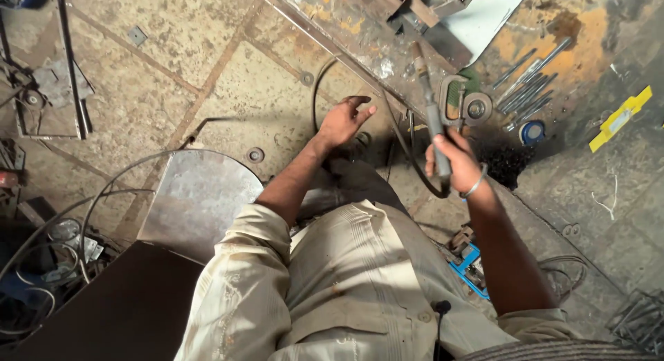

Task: The recorder is welding and assembling metal rods and plates to build a structure in a workshop.

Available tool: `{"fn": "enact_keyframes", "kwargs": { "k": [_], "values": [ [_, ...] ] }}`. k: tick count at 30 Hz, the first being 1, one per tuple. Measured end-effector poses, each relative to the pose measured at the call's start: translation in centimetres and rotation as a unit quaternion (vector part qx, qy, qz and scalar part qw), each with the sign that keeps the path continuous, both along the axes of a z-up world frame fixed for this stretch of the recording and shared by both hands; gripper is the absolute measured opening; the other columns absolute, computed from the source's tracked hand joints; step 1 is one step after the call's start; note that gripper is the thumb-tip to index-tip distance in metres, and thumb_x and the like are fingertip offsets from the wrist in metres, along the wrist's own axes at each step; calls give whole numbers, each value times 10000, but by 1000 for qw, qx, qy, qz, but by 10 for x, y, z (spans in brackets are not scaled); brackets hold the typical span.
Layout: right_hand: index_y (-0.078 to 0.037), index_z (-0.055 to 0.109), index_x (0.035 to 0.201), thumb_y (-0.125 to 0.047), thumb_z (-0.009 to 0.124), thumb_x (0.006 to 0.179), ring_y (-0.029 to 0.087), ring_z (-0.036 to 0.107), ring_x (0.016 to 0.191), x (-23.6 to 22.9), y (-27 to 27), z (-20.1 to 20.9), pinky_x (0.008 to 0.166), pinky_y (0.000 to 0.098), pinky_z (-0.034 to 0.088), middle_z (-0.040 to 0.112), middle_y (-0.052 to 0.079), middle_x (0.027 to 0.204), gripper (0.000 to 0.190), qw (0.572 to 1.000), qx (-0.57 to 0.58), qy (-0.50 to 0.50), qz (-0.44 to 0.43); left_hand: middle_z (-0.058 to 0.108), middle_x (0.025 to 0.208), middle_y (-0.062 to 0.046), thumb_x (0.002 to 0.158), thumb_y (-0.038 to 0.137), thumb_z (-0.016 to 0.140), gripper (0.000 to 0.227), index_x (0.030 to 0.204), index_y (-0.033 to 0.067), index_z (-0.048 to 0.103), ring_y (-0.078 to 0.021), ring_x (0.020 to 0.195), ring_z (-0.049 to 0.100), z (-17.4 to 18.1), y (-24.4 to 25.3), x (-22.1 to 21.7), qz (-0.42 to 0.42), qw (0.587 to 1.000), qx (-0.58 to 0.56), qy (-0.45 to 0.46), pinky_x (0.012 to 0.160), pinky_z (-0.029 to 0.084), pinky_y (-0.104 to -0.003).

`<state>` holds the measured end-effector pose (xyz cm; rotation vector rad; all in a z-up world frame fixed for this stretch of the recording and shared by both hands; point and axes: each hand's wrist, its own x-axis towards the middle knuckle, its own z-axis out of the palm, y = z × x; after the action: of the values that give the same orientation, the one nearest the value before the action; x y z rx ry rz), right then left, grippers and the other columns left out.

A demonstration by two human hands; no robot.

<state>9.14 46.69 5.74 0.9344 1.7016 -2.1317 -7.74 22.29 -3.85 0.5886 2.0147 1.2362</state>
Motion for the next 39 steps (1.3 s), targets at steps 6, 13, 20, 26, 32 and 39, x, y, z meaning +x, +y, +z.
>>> {"fn": "enact_keyframes", "kwargs": {
  "k": [6, 13, 20, 26, 32, 39],
  "values": [
    [-90, 531, 1160, -317, 603, 1041, 154, 516, 512, -32, -46, -30, 432, 310, 410, 543, 44, 719, 266, 997, 81, -12, -11, 694, 1326, -207, 957, 687, 481, 769, 1366, 55, 641, -337, 1250, 656, -18, 19, -24, 50, 994, -4, -97, 1078, 481, -415],
    [-30, 596, 1256, -381, 667, 1037, 423, 615, 888, -58, -93, -63, 735, 497, 482, 657, 235, 990, 420, 899, 438, -24, -1, 541, 1502, -246, 908, 746, 507, 907, 1419, 0, 569, -367, 1409, 513, -40, 40, -59, 35, 988, 54, -142, 1158, 383, -415],
    [-8, 587, 1279, -428, 666, 1005, 501, 648, 1047, -99, -122, -50, 874, 546, 505, 703, 290, 1089, 508, 861, 501, -92, -21, 558, 1487, -250, 884, 751, 514, 909, 1425, 26, 608, -369, 1422, 498, -38, 44, -84, 28, 982, 88, -162, 1172, 371, -415],
    [-5, 577, 1272, -429, 673, 998, 493, 666, 1010, -116, -129, -40, 846, 542, 515, 708, 291, 1049, 514, 850, 512, -119, -29, 588, 1451, -232, 868, 800, 445, 968, 1438, 29, 583, -354, 1404, 504, -31, 44, -92, 28, 979, 46, -198, 1161, 360, -408],
    [-17, 575, 1257, -443, 668, 994, 487, 676, 995, -134, -134, -31, 843, 539, 521, 716, 284, 1026, 509, 852, 502, -144, -26, 610, 1451, -236, 878, 819, 417, 1000, 1420, -2, 598, -340, 1411, 525, -41, 45, -99, 30, 973, 44, -225, 1174, 369, -401],
    [-21, 563, 1263, -470, 682, 992, 496, 668, 999, -141, -138, -35, 853, 552, 514, 710, 295, 1035, 538, 840, 507, -190, -38, 562, 1480, -254, 862, 826, 448, 1040, 1452, -26, 545, -349, 1424, 491, -43, 51, -100, 37, 960, 28, -275, 1176, 356, -408]
  ]
}}
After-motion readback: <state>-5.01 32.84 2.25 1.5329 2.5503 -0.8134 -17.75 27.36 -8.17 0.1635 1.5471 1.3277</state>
